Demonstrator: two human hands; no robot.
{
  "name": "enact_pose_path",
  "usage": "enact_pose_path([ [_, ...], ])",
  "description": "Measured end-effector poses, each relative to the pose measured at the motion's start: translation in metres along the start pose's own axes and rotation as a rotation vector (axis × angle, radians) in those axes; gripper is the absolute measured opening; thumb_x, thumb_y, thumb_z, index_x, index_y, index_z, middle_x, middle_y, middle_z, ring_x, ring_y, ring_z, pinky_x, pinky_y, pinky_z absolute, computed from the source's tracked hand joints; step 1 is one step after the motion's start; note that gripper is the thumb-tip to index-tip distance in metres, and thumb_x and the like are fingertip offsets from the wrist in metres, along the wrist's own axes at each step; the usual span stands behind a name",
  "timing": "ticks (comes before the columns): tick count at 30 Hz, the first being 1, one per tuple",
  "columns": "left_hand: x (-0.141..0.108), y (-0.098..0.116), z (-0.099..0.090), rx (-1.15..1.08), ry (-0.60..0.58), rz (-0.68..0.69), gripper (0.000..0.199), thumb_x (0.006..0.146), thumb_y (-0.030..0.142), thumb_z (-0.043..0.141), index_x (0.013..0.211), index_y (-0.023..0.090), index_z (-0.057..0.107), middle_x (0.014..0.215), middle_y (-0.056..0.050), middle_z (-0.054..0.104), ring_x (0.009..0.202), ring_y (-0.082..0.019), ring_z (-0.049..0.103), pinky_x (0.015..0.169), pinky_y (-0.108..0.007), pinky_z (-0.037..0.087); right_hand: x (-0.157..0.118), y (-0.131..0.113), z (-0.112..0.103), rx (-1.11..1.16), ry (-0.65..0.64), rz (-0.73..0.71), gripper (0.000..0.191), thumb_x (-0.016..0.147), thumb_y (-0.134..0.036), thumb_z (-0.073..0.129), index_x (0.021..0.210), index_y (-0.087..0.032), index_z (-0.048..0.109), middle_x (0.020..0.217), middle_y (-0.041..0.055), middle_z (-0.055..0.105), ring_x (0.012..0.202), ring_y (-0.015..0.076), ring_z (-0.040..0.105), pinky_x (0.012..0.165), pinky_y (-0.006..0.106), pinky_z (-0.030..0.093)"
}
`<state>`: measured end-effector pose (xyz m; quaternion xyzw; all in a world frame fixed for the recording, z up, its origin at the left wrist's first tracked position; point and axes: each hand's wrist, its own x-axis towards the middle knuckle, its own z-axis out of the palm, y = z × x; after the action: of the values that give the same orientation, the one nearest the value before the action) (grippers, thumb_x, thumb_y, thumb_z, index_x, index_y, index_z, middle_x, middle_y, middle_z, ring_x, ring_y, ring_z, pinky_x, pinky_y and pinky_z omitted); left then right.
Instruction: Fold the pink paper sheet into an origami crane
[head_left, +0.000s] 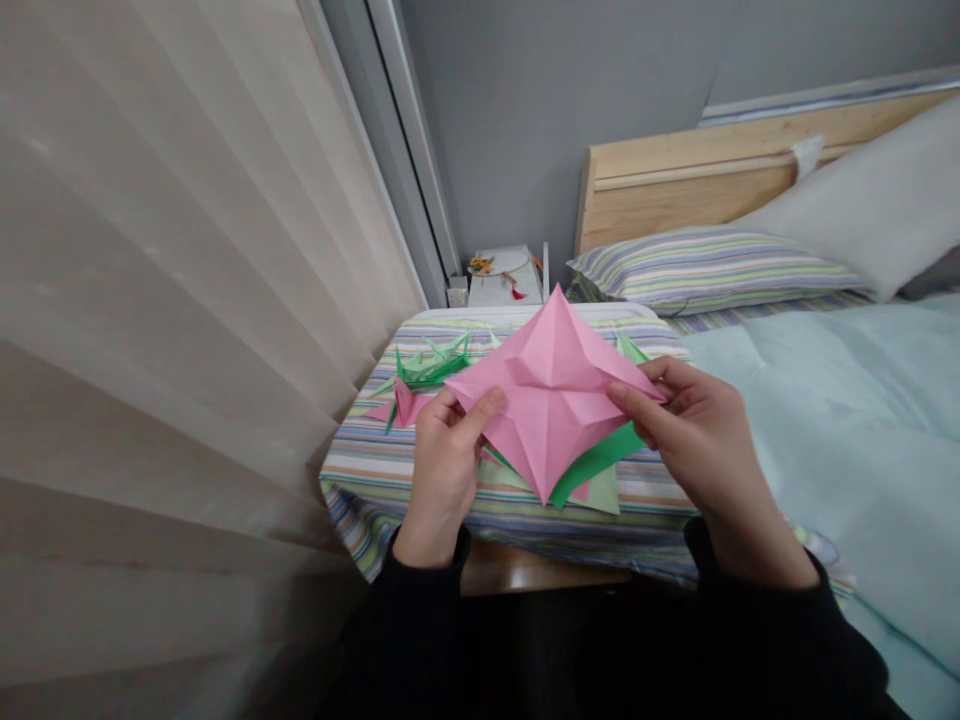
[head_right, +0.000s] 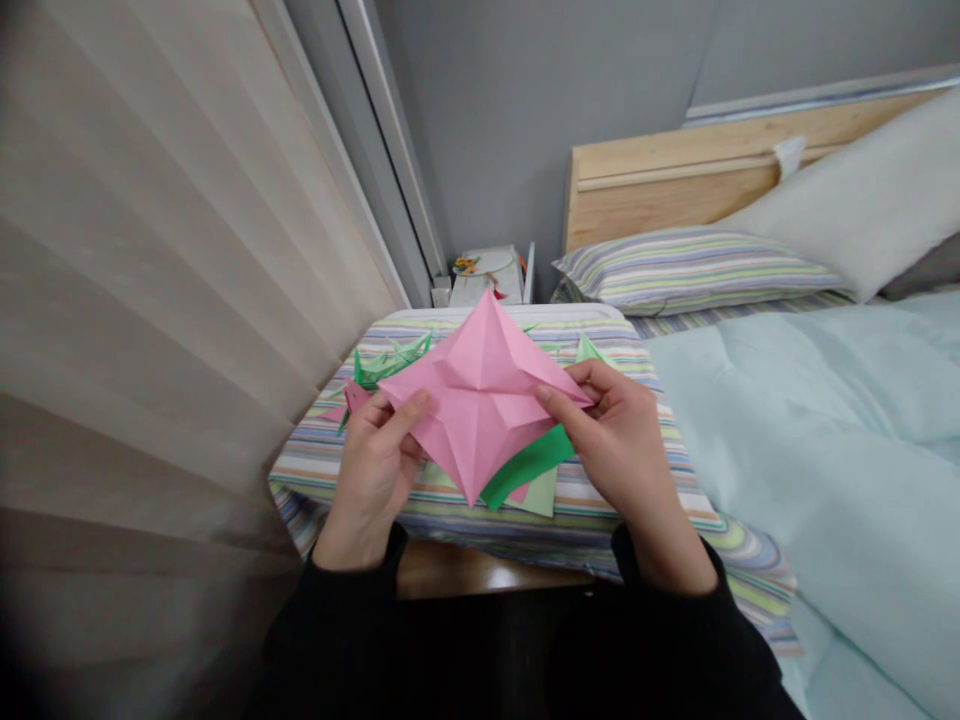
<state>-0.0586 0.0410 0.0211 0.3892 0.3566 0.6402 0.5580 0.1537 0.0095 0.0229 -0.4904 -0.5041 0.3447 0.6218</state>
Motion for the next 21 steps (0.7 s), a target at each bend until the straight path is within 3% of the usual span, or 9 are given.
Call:
enact_pose_path([
  [4, 0.000, 0.008, -0.003, -0.014, -0.109, -0.095, 0.038, 0.064, 0.040, 0.098, 0.073, 0.016, 0.070, 0.058, 0.007, 0.054, 0.043, -0.002, 0.039, 0.035, -0.012, 0.029, 0.000, -0.002, -0.003, 0.150, -0.109, 0.132, 0.032, 0.081, -0.044, 0.086, 0.080, -0.021, 0.064, 0.044, -0.0084, 0.053, 0.035, 0.0072, 0.041, 0.038, 0.020, 0.029],
  [9, 0.001, 0.010, -0.007, -0.075, -0.178, -0.179, 0.037, 0.066, 0.039, 0.097, 0.079, 0.017, 0.070, 0.066, 0.004, 0.061, 0.048, -0.003, 0.044, 0.037, -0.011, 0.034, 0.000, -0.007, -0.001, 0.285, -0.183, 0.231, 0.038, 0.075, -0.047, 0.090, 0.080, -0.022, 0.061, 0.038, -0.0097, 0.052, 0.029, 0.0075, 0.041, 0.031, 0.018, 0.028],
  [11, 0.001, 0.008, -0.007, -0.099, -0.200, -0.198, 0.037, 0.068, 0.040, 0.097, 0.085, 0.018, 0.073, 0.070, 0.003, 0.067, 0.050, -0.005, 0.051, 0.041, -0.014, 0.041, -0.001, -0.008, 0.000, 0.314, -0.192, 0.216, 0.038, 0.074, -0.047, 0.091, 0.079, -0.022, 0.063, 0.043, -0.0075, 0.058, 0.032, 0.0092, 0.048, 0.032, 0.018, 0.034],
  [13, 0.000, 0.008, -0.005, -0.126, -0.204, -0.173, 0.037, 0.072, 0.042, 0.094, 0.095, 0.020, 0.075, 0.086, -0.001, 0.075, 0.066, -0.010, 0.065, 0.055, -0.018, 0.054, -0.002, -0.010, 0.001, 0.292, -0.132, 0.113, 0.031, 0.076, -0.042, 0.091, 0.080, -0.022, 0.067, 0.054, -0.0037, 0.069, 0.042, 0.0123, 0.061, 0.040, 0.022, 0.049],
  [14, -0.001, 0.008, -0.004, -0.142, -0.201, -0.149, 0.039, 0.075, 0.043, 0.092, 0.103, 0.022, 0.075, 0.101, -0.004, 0.077, 0.082, -0.014, 0.072, 0.069, -0.022, 0.060, -0.004, -0.012, 0.001, 0.248, -0.068, 0.027, 0.025, 0.077, -0.036, 0.090, 0.080, -0.023, 0.070, 0.061, -0.0023, 0.073, 0.049, 0.0138, 0.067, 0.047, 0.024, 0.056],
  [15, -0.002, 0.008, -0.003, -0.159, -0.197, -0.121, 0.043, 0.078, 0.046, 0.089, 0.111, 0.023, 0.074, 0.119, -0.006, 0.076, 0.103, -0.019, 0.073, 0.083, -0.028, 0.062, -0.006, -0.013, 0.001, 0.181, 0.005, -0.070, 0.018, 0.079, -0.030, 0.089, 0.081, -0.023, 0.072, 0.068, -0.0015, 0.076, 0.057, 0.0152, 0.071, 0.054, 0.027, 0.060],
  [17, -0.004, 0.009, -0.002, -0.188, -0.216, -0.089, 0.052, 0.083, 0.055, 0.083, 0.124, 0.027, 0.070, 0.147, -0.009, 0.064, 0.136, -0.028, 0.060, 0.104, -0.041, 0.057, -0.012, -0.016, 0.001, -0.006, 0.130, -0.261, 0.011, 0.082, -0.018, 0.084, 0.085, -0.025, 0.076, 0.080, -0.0006, 0.079, 0.070, 0.0183, 0.076, 0.066, 0.031, 0.065],
  [19, -0.007, 0.010, -0.002, -0.207, -0.272, -0.094, 0.058, 0.084, 0.065, 0.077, 0.128, 0.028, 0.070, 0.153, -0.009, 0.060, 0.146, -0.034, 0.052, 0.108, -0.048, 0.055, -0.017, -0.019, 0.002, -0.202, 0.151, -0.415, 0.017, 0.086, -0.011, 0.076, 0.089, -0.028, 0.078, 0.089, 0.0001, 0.082, 0.083, 0.0219, 0.078, 0.078, 0.036, 0.066],
  [21, -0.009, 0.011, -0.002, -0.213, -0.332, -0.116, 0.061, 0.082, 0.070, 0.075, 0.126, 0.027, 0.071, 0.145, -0.010, 0.066, 0.143, -0.037, 0.055, 0.104, -0.050, 0.058, -0.019, -0.020, 0.002, -0.347, 0.091, -0.532, 0.023, 0.091, -0.009, 0.068, 0.091, -0.029, 0.078, 0.095, 0.0008, 0.083, 0.093, 0.0238, 0.079, 0.087, 0.041, 0.065],
])
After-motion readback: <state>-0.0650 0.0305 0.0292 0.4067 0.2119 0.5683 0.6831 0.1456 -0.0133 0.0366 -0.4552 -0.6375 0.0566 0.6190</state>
